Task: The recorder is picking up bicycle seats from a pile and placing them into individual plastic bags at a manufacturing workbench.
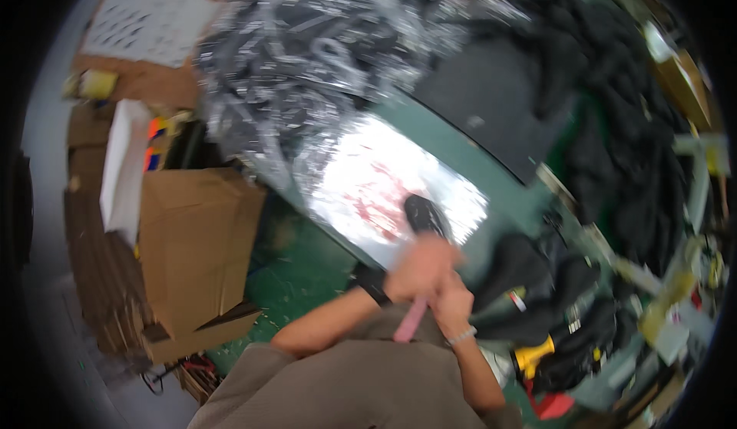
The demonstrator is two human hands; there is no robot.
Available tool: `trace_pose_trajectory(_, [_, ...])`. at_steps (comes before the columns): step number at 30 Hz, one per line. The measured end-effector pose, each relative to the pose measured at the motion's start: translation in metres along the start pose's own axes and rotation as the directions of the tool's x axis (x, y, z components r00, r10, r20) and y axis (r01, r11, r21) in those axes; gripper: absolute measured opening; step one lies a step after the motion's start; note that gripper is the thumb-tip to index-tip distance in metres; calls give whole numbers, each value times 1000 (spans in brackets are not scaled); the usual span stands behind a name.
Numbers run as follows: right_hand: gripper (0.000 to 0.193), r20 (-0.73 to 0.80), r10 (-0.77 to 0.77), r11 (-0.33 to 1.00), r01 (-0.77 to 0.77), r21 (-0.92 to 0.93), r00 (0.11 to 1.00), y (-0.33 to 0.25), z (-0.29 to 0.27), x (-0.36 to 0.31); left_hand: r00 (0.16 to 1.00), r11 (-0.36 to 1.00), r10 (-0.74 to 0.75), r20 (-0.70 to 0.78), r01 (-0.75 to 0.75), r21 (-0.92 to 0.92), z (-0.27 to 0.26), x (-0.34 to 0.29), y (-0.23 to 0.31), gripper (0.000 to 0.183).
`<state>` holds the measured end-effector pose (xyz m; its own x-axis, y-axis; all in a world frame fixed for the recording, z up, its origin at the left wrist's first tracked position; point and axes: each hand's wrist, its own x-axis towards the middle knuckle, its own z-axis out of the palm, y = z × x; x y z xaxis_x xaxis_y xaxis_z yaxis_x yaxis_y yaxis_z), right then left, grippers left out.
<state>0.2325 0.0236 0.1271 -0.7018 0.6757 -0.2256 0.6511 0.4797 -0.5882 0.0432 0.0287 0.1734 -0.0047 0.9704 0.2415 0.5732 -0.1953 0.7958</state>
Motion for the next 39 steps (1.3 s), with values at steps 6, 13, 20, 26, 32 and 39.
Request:
trace_pose_trajectory(6, [54,252,395,115,-320,941,884,-20,-73,26,897,950,-311,-314,279,-141,-53,-36,30,16])
trace_pose_trajectory(13, [59,110,408,194,-204,960,906,-85,-67,96,639,514,-761,-113,486,-707,-26,-73,26,32])
trace_pose_trajectory(20, [53,74,63,411,-93,907,995,-131,-71,126,449,237,-885,-120,214,-948,-115,8,-75,30])
trace_pose_trajectory(26, [49,29,125,762,-115,637,992,-61,-85,119,547,595,-744,-383,281,-753,-374,115,-162,80])
trace_pose_trajectory(32, [38,-635,478,873,-252,417,607,109,-131,134,750,768,-536,-388,242,-594,-212,97,-221,39])
trace_pose_trajectory(39, [81,-337,930,365,-488,793,148,378,-195,181,793,791,-598,114,607,-74,46,-25,-95,38])
